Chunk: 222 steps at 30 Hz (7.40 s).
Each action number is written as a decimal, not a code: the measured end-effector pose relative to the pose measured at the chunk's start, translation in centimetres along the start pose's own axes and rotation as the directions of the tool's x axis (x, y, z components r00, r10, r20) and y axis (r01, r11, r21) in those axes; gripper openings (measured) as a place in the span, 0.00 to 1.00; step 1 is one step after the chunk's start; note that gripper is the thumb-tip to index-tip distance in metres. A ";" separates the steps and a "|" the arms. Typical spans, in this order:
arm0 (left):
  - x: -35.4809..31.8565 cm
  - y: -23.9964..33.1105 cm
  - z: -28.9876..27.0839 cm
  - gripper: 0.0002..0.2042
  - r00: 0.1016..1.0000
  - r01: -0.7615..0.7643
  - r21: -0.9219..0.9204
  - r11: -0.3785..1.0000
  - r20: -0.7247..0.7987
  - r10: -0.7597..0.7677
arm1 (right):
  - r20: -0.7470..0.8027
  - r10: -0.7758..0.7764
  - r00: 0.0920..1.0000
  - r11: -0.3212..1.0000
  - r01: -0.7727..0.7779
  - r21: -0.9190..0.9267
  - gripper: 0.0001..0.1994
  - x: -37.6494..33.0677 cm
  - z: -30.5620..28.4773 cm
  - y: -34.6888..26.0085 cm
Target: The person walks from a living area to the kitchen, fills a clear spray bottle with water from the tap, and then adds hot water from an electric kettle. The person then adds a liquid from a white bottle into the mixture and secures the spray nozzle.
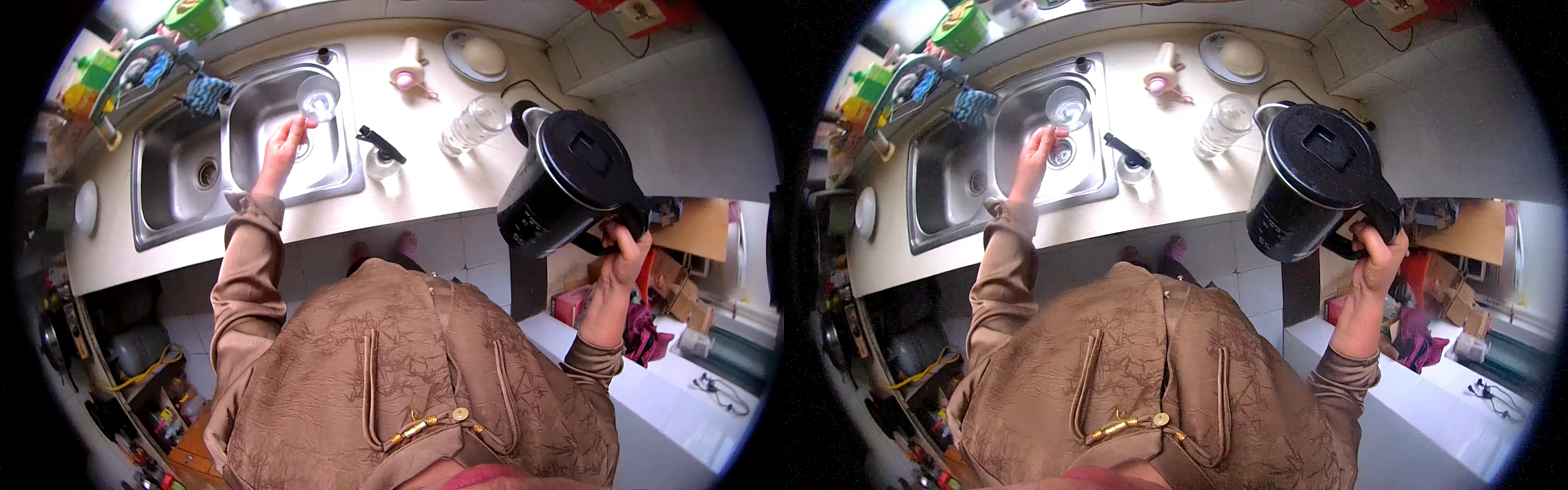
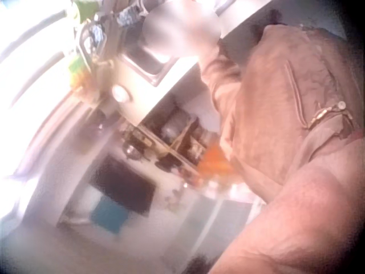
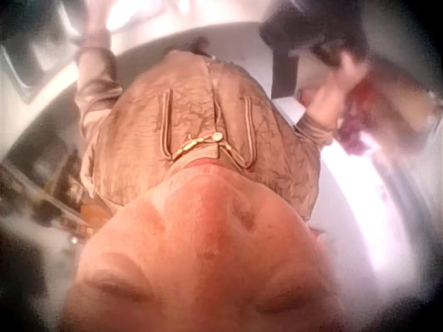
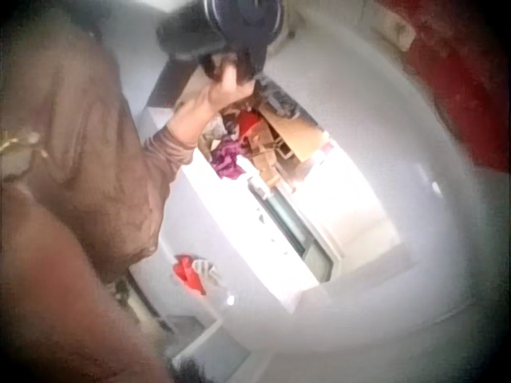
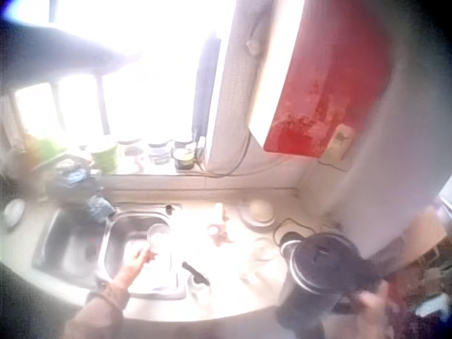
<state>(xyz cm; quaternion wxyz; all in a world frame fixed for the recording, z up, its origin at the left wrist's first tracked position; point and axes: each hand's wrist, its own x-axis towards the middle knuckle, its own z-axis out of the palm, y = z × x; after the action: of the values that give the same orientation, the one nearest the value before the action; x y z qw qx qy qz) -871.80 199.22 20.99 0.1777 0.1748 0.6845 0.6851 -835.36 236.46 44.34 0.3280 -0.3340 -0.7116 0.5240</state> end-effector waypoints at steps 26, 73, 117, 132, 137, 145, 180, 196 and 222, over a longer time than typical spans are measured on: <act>-15.8 0.8 -7.1 0.14 0.959 0.063 -0.411 0.910 -0.226 -0.169 | 0.278 -0.059 0.959 0.995 0.034 0.092 0.05 -7.6 8.8 -2.1; -14.8 -2.2 -28.3 0.18 0.992 0.117 -0.279 0.953 -0.007 -0.124 | 0.782 -0.059 0.620 0.906 0.362 -0.219 0.14 -15.8 48.6 -13.9; -12.4 -0.4 -22.7 0.18 0.971 0.209 -0.302 0.930 0.181 -0.159 | 0.621 0.082 0.780 0.967 0.088 -0.239 0.12 -15.4 42.0 -11.3; -9.9 1.5 -20.9 0.19 0.973 0.181 -0.309 0.934 0.193 -0.125 | 0.258 -0.002 0.966 0.975 -0.055 0.214 0.03 -17.3 34.8 -4.0; -8.5 0.8 -19.4 0.15 0.945 0.208 -0.262 0.942 0.301 -0.125 | 0.126 -0.034 0.991 0.957 -0.004 0.291 0.03 -19.0 30.9 -3.9; -4.7 2.4 -12.8 0.18 0.930 0.207 -0.303 0.930 0.356 -0.092 | -0.140 -0.026 0.990 0.929 0.076 0.362 0.12 -22.8 22.4 -4.3; 9.4 -7.8 7.2 0.13 0.912 0.298 -0.296 0.908 0.369 -0.179 | -0.641 -0.017 0.767 0.975 0.154 0.158 0.09 -19.8 -1.3 1.4; -1.2 0.3 -6.8 0.15 0.785 -0.079 -0.219 0.973 -0.615 -0.075 | -0.574 -0.090 0.814 0.894 0.320 0.314 0.07 2.5 -1.6 8.3; -15.5 13.1 19.8 0.15 0.515 -0.244 -0.065 0.968 -0.854 0.073 | -0.159 -0.059 0.986 0.880 0.126 0.458 0.07 22.8 1.3 21.9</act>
<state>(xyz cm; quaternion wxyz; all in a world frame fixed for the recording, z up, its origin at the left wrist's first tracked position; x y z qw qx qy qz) -848.79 209.06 34.16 -0.2244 -0.1331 0.6022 0.7545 -846.30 259.43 25.56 0.4725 -0.2468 -0.5550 0.6385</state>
